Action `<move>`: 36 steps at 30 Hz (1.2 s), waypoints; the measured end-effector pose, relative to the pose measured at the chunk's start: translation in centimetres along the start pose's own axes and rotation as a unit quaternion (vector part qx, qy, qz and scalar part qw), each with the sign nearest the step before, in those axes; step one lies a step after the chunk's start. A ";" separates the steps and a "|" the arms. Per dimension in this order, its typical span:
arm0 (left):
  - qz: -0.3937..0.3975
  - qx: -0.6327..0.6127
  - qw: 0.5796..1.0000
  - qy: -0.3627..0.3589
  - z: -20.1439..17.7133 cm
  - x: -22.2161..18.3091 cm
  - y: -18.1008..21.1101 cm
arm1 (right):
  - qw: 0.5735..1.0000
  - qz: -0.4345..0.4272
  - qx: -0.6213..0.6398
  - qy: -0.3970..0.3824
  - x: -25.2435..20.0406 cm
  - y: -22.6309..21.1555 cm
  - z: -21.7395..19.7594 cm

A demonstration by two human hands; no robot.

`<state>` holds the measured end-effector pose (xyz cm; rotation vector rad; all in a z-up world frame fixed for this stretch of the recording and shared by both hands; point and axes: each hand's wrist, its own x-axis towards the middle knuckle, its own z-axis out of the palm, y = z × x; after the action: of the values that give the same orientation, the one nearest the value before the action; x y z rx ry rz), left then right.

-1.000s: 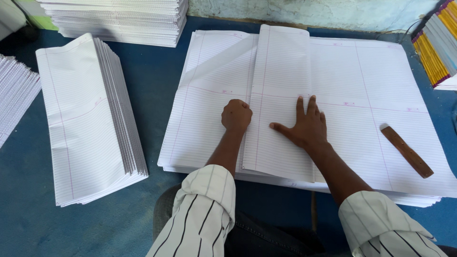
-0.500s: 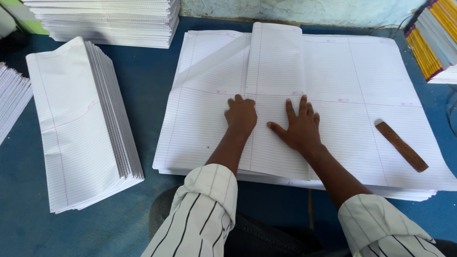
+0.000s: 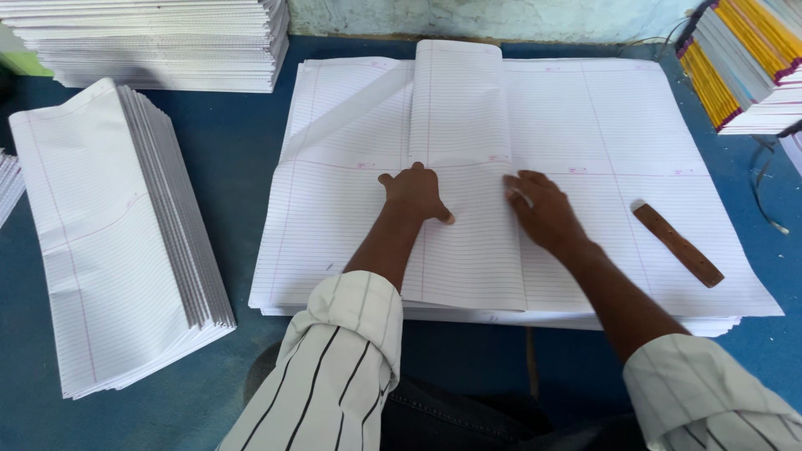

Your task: The person folds large lined sheets of paper in half and presses the crease with a wooden block. They repeat this process for multiple sheets, stacking the folded papers to the side.

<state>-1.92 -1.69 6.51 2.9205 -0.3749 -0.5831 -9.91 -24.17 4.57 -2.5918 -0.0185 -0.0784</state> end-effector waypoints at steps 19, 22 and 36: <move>-0.014 0.048 0.998 -0.032 -0.7 0.7 2.9 | 0.936 0.237 -0.246 -0.084 -2.2 15.7 -10.7; -0.013 0.055 0.998 -0.031 -0.6 0.9 3.0 | 0.932 0.272 -0.221 -0.095 -2.7 16.8 -11.5; -0.026 0.074 0.995 -0.062 -0.8 1.3 3.3 | 0.913 0.229 -0.290 -0.174 0.4 20.2 -10.2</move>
<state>-1.17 -5.15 7.43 3.0512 -0.3722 -0.7778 -9.47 -46.68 2.76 -3.0784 0.5613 0.6436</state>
